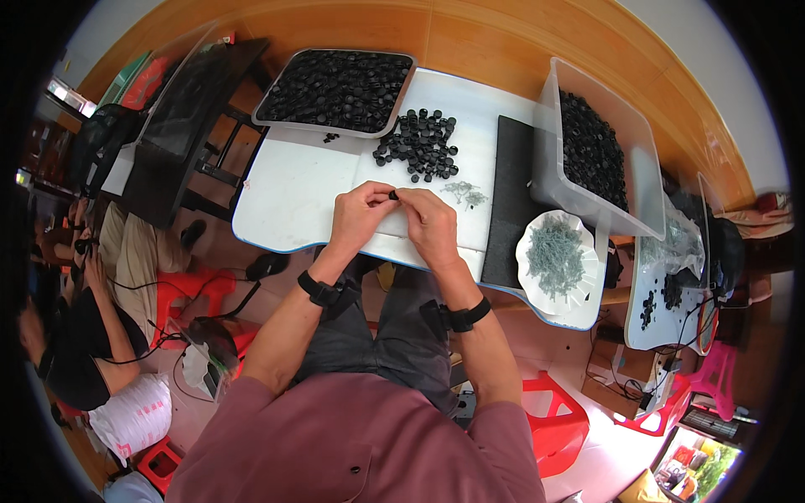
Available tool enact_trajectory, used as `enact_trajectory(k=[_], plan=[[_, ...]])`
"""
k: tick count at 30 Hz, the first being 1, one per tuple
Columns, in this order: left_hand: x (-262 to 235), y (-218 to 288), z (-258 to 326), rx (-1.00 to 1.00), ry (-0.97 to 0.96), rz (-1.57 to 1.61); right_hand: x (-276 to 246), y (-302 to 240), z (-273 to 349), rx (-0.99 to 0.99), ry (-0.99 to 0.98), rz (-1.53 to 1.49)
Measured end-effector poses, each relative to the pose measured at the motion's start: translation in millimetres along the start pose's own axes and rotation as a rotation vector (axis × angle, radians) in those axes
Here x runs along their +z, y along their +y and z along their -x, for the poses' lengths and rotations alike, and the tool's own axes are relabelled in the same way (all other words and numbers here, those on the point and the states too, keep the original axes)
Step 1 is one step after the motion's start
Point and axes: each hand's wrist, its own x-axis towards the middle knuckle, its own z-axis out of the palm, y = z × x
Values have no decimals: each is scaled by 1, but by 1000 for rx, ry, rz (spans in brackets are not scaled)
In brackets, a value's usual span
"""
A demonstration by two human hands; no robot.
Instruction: The person picks up a black plastic component and a small metal pin, inserts the pin into the component, and places the assembled unit on the table, repeating the process several times.
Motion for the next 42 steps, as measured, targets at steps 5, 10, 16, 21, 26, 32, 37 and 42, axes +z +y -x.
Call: enact_trajectory(k=[5,10,16,21,26,32,37,42], plan=[[2,5,-1,-22,8,-13,1,3,1,-4,-10,31],[1,8,0,-21,25,-49,0,1,1,-57,-36,37],[-3,6,-1,-35,-12,-34,-1,1,1,-84,-39,39],[-9,5,-7,-84,-85,43,-2,2,0,-188,-20,135],[-19,1,-13,-123,-221,210,-1,0,0,-231,-4,189],[-22,0,-15,-212,-215,224,-1,1,0,-282,-13,174],[-19,3,-12,-203,-226,206,1,3,5,14,57,-120],[-20,2,-8,-147,-227,230,2,2,2,262,40,-156]])
